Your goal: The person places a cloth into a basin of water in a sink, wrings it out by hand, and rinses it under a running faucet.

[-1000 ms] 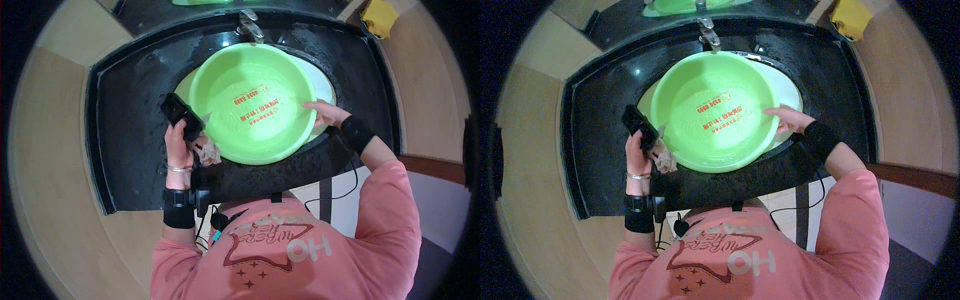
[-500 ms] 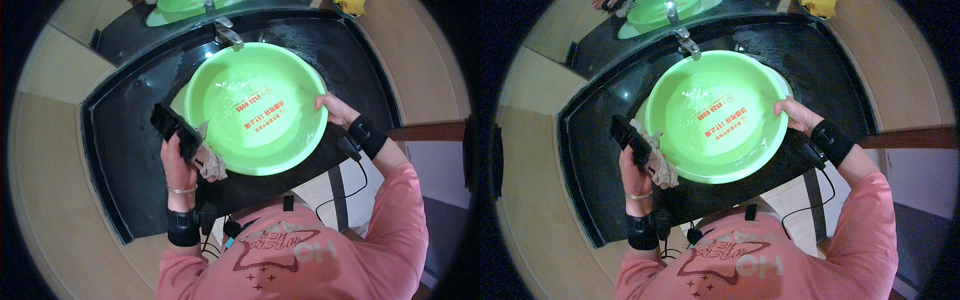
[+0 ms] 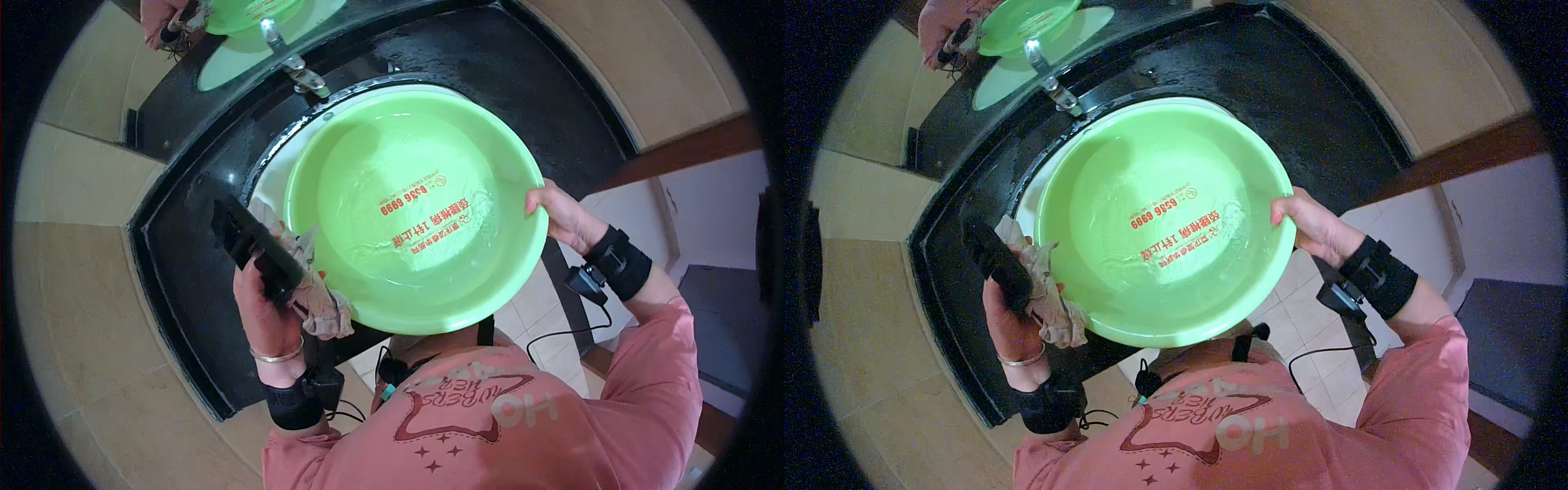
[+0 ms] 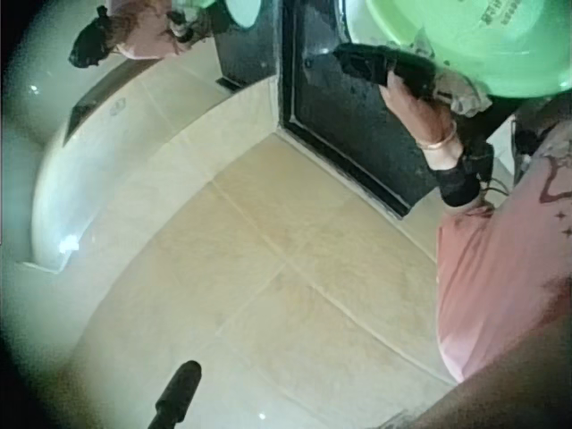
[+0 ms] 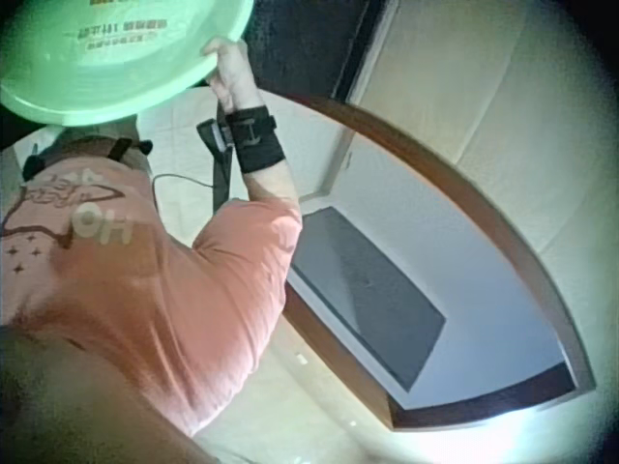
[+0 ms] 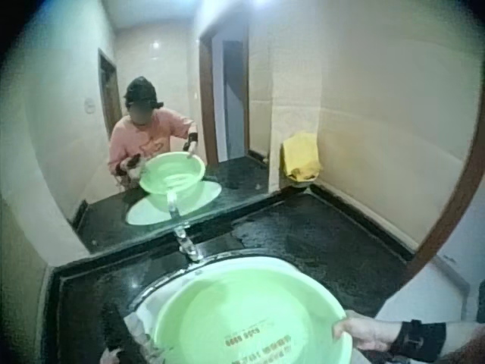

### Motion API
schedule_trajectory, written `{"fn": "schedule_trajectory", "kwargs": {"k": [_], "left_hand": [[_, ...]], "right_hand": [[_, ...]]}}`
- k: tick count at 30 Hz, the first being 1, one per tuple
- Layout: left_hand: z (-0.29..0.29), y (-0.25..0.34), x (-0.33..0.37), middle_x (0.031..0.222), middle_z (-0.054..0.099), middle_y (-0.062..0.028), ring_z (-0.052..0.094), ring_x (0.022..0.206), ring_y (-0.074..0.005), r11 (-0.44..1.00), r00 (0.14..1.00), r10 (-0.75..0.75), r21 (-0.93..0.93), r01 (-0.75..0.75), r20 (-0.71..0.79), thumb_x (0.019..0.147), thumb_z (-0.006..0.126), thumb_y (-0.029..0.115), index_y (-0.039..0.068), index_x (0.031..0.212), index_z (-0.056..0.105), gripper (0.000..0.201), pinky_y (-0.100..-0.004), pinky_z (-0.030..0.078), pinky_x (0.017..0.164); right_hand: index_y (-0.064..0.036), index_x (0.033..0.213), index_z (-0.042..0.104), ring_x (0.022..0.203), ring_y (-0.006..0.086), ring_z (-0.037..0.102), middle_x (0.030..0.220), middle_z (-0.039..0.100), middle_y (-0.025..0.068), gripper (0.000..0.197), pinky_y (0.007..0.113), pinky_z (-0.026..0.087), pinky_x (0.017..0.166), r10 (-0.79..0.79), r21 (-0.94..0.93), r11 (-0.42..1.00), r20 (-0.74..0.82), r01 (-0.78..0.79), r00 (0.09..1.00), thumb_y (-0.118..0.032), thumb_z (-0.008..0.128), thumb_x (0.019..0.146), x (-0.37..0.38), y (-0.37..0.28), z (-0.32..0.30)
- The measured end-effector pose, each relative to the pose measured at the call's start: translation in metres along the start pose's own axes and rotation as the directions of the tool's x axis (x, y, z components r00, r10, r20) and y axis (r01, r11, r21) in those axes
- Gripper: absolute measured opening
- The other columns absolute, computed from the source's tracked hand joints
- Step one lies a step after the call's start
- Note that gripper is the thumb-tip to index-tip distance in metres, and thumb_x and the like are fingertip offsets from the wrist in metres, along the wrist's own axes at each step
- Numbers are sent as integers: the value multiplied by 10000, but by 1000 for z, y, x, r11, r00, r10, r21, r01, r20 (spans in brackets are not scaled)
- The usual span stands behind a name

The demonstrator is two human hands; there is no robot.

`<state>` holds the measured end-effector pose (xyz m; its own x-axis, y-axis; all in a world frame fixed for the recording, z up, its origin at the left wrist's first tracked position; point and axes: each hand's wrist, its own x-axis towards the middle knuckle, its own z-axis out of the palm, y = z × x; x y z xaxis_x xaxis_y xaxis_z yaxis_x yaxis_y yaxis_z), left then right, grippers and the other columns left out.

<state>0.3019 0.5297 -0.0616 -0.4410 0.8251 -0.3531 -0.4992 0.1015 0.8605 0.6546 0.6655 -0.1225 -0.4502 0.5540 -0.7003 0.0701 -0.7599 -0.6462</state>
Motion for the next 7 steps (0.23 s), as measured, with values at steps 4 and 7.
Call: {"fn": "schedule_trajectory", "kwargs": {"k": [4, 7], "left_hand": [[32, -40, 39, 1133, 564, -99, 531, 1047, -196, 999, 1000, 15, -40, -16, -19, 875, 470, 227, 2, 1190, 485, 387, -321, 392, 930], [51, -53, 69, 1140, 559, -95, 516, 1088, -234, 979, 987, 161, 127, -157, -21, 868, 500, 290, 2, 1203, 477, 442, -341, 374, 965]], "right_hand": [[103, 1202, 367, 895, 226, 593, 1003, 537, 154, 604, 307, 517, 793, 14, 38, 999, -5, -14, 1000, -20, 465, 618, 43, -8, -51], [76, 1218, 369, 929, 229, 599, 1051, 541, 167, 626, 300, 525, 778, -68, 43, 997, 8, 67, 998, -11, 490, 610, 79, -23, -78]]}}
